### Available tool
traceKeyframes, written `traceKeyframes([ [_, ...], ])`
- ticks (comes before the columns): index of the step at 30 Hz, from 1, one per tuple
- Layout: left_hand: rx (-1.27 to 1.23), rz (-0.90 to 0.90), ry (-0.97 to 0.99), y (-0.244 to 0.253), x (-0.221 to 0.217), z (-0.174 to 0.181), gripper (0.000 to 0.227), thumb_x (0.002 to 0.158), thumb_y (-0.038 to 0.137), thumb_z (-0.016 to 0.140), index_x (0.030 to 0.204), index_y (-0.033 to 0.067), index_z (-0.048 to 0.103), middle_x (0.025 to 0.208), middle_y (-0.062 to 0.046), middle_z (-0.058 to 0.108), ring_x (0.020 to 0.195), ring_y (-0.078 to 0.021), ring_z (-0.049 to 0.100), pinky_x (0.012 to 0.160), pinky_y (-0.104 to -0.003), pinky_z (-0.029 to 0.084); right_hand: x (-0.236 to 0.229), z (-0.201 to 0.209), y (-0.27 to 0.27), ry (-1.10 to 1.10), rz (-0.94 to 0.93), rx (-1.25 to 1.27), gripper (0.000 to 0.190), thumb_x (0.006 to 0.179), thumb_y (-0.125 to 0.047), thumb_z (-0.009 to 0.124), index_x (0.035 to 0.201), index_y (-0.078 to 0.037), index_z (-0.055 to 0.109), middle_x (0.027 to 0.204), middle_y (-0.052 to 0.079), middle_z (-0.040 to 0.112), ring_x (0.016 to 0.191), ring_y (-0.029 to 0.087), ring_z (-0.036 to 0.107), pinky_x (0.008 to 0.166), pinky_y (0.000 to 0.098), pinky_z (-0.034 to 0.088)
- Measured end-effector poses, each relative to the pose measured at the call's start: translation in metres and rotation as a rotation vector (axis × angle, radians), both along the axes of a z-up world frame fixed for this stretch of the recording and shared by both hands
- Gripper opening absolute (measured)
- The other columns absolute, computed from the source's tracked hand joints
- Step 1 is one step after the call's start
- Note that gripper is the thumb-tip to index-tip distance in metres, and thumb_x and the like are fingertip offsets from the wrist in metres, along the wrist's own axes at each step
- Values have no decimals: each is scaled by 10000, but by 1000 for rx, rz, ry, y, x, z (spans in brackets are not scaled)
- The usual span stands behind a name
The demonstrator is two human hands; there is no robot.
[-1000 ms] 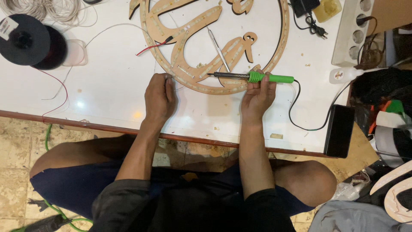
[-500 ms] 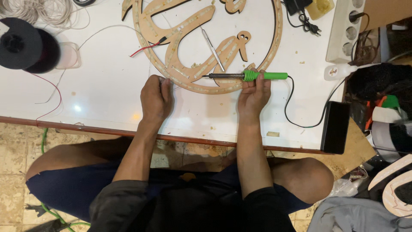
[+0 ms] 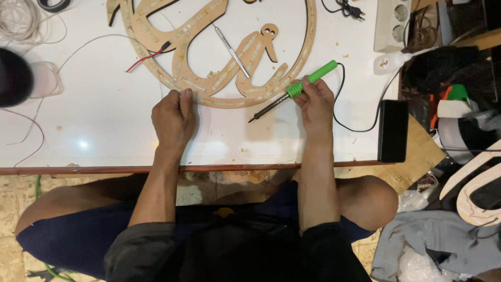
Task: The person is soldering wires to an LED strip attached to a wooden cutout. They use a soldering iron and solder wire to connect the components, occasionally using a metal tool to assist with positioning.
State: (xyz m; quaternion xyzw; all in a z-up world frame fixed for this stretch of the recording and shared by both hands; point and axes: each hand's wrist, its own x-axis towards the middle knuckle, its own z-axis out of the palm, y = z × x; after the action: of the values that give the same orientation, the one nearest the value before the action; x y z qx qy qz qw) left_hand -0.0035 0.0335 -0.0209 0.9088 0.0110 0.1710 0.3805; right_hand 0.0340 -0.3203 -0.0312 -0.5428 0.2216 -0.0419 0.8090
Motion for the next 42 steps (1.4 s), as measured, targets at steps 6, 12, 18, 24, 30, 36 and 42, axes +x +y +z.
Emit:
traceKeyframes([
  [6, 45, 27, 83, -7, 0, -1, 518, 1168, 359, 511, 718, 102, 523, 539, -142, 500, 533, -365, 584, 494, -419, 453, 14, -7, -53, 208, -20, -318, 184, 929, -188, 782, 950, -110, 617, 843, 104, 753, 628, 196, 758, 661, 346, 689],
  [12, 39, 46, 137, -8, 0, -3, 491, 1165, 326, 543, 734, 89, 550, 547, -141, 519, 531, -350, 579, 494, -418, 438, 38, 25, -84, 286, -44, -556, 260, 879, -231, 850, 916, -93, 633, 763, 128, 724, 595, 246, 770, 601, 395, 705],
  [18, 45, 53, 96, -6, 2, -6, 436, 1144, 312, 560, 779, 73, 561, 579, -180, 540, 593, -416, 624, 507, -473, 463, 47, 36, -118, 252, 36, -460, 241, 939, -245, 779, 1044, -83, 635, 776, 70, 698, 585, 155, 735, 624, 327, 686],
  [24, 16, 32, 102, -9, 5, -1, 432, 1132, 258, 524, 756, 66, 435, 606, -95, 510, 534, -302, 438, 504, -450, 312, 17, 100, -95, -121, -50, -118, 129, 941, -112, 774, 1043, -99, 696, 969, 131, 763, 607, 156, 607, 633, 281, 533],
  [30, 6, 53, 116, -7, 6, -2, 456, 1136, 294, 512, 749, 66, 436, 585, -113, 494, 533, -344, 429, 519, -479, 319, -12, 137, -54, -671, -38, -682, 239, 1000, 40, 688, 1215, 64, 587, 1234, 257, 622, 1059, 346, 659, 843, 408, 653],
  [36, -2, 77, 86, -10, 4, 3, 426, 1158, 261, 525, 787, 60, 580, 543, -155, 538, 530, -362, 594, 485, -405, 420, -6, 72, -43, -779, -75, -1463, 66, 938, -26, 799, 997, -54, 789, 1185, 137, 705, 907, 315, 751, 874, 384, 624],
  [42, 11, 42, 65, -17, -2, 5, 433, 1146, 276, 548, 771, 58, 560, 550, -161, 527, 523, -372, 587, 471, -409, 417, -9, 20, -40, -827, 77, -1577, 126, 942, -25, 732, 1013, -107, 796, 1172, 131, 624, 824, 312, 755, 797, 389, 649],
])
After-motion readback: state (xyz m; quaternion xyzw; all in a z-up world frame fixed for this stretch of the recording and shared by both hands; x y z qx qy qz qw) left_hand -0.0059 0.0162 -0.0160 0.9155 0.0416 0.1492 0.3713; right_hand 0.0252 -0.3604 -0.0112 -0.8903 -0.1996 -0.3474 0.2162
